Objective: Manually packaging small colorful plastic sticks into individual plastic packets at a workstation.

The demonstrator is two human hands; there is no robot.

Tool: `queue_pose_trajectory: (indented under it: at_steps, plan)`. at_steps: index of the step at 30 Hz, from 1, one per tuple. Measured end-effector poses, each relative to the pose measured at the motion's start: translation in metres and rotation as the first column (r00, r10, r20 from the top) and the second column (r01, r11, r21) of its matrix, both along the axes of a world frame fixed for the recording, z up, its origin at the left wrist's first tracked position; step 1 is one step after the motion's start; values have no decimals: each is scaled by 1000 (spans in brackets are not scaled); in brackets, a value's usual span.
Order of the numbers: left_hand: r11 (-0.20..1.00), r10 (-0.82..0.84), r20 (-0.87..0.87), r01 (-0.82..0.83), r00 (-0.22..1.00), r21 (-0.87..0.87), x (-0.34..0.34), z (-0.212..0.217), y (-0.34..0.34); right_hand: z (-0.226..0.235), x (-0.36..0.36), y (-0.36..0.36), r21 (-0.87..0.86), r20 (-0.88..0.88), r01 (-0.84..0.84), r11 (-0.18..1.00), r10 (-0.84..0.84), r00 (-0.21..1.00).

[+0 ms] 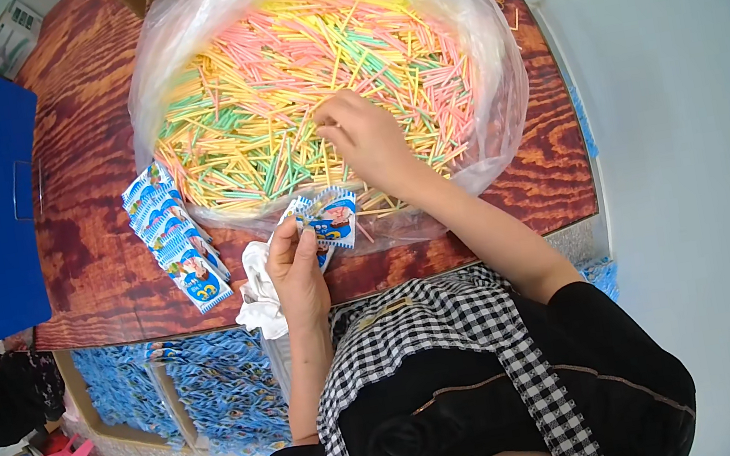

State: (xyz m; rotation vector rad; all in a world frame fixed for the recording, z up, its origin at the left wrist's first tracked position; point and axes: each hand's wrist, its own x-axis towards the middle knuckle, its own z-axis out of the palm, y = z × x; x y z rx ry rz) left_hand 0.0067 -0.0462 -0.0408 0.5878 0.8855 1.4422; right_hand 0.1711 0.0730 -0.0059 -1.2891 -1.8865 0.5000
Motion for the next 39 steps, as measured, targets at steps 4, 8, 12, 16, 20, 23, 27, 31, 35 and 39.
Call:
queue_pose_trajectory:
  at_steps: [4, 8, 12, 16, 20, 23, 27, 31, 35, 39]
  plan:
    - [1000, 4, 6, -4, 1000, -6, -1, 1, -2, -13, -17, 14, 186, 274, 50, 981, -101, 956]
    - [1000, 16, 20, -16, 1000, -12, -4, 11, -1, -14, -8, 13, 143, 106, 59, 988, -74, 992]
    - [1000, 9, 64, -8, 998, -4, -5, 19, 2, 12, 10, 7, -32, -375, 52, 998, -60, 925]
    - [1000, 23, 63, -22, 998, -15, -5, 17, 2, 70, 3, -31, -251, -718, -193, 949, -48, 694]
    - [1000, -16, 26, 17, 1000, -13, 0, 20, 3, 63, 2, -45, -78, -570, -203, 976, 124, 813]
    - [999, -37, -4, 37, 999, -8, 1, 24, 2, 59, -3, -47, -76, -572, -191, 979, 114, 812]
    - [1000, -8, 10, 8, 1000, -8, 0, 25, -2, 56, -18, -57, -154, -531, -163, 975, 57, 845]
    - [999, 31, 79, -31, 996, 7, 0, 32, -5, 55, -15, -57, 68, -184, -280, 958, 288, 940]
    - [999, -6, 112, 10, 994, -34, -9, 28, -13, 50, -12, -57, -120, -253, -496, 860, 457, 853]
    - [955, -294, -439, 272, 849, -114, -28, 58, -25, 50, -23, -69, -94, -181, -577, 812, 556, 811]
